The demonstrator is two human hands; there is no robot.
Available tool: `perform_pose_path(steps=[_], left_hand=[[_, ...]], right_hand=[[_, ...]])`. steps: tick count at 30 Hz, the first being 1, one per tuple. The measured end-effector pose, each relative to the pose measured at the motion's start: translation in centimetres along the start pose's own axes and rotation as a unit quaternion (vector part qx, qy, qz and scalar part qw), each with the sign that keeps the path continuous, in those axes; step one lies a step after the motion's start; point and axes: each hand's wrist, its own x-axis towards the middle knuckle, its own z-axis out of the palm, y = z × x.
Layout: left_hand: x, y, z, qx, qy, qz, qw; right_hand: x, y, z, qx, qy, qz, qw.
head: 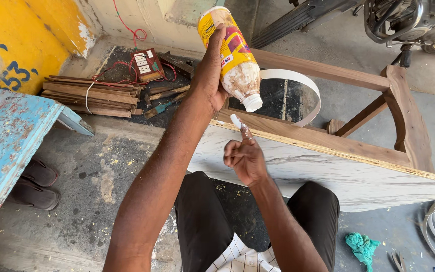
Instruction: The person presses white edge banding tape along the edge of a wooden furniture panel, marks the tape with a pen, and cuts it with scissors. They then apply glue from a bottle along the panel edge by hand and press the tape onto the glued edge while seated.
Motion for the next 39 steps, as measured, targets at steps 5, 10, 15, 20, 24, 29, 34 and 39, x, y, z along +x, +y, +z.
perform_pose_path(steps=[5,10,15,20,24,29,34,39], left_hand=[[-0.6,-0.2,-0.1,0.017,-0.021,0.006,1.0],[-0.9,-0.3,-0.1,0.036,-0.031,0.023,0.999],[-1.1,-1.0,0.5,0.023,-0.034,0.004,0.999],[-1.2,-1.4,0.8,0.037,-0.03,0.006,0.999],[-1.1,-1.1,0.6,0.056,-0.031,0.012,0.998],[-1.4,-0.6,0.2,0.043,-0.045,0.011,0.998],[-1.7,-0.2,0.3,0.045,-0.044,0.013,0.998],[-1.7,0.2,0.4,0.023,-0.064,0.019,0.998]], right_hand=[[1.6,1.2,-0.7,-0.313,0.038,-0.006,0.949],[0.6,0.9,-2.5,-0.258,0.066,-0.026,0.963],[-0.7,-0.8,-3.4,-0.274,0.097,-0.012,0.957],[-2.4,-2.9,-3.2,-0.512,0.159,-0.025,0.844],[-3.3,-3.2,-3.8,-0.775,0.141,-0.166,0.594],[-4.4,-2.9,-5.2,-0.833,0.216,-0.113,0.497],[-3.8,-1.1,-3.1,-0.659,0.225,-0.073,0.714],[-1.3,1.9,1.0,-0.477,0.149,0.003,0.866]])
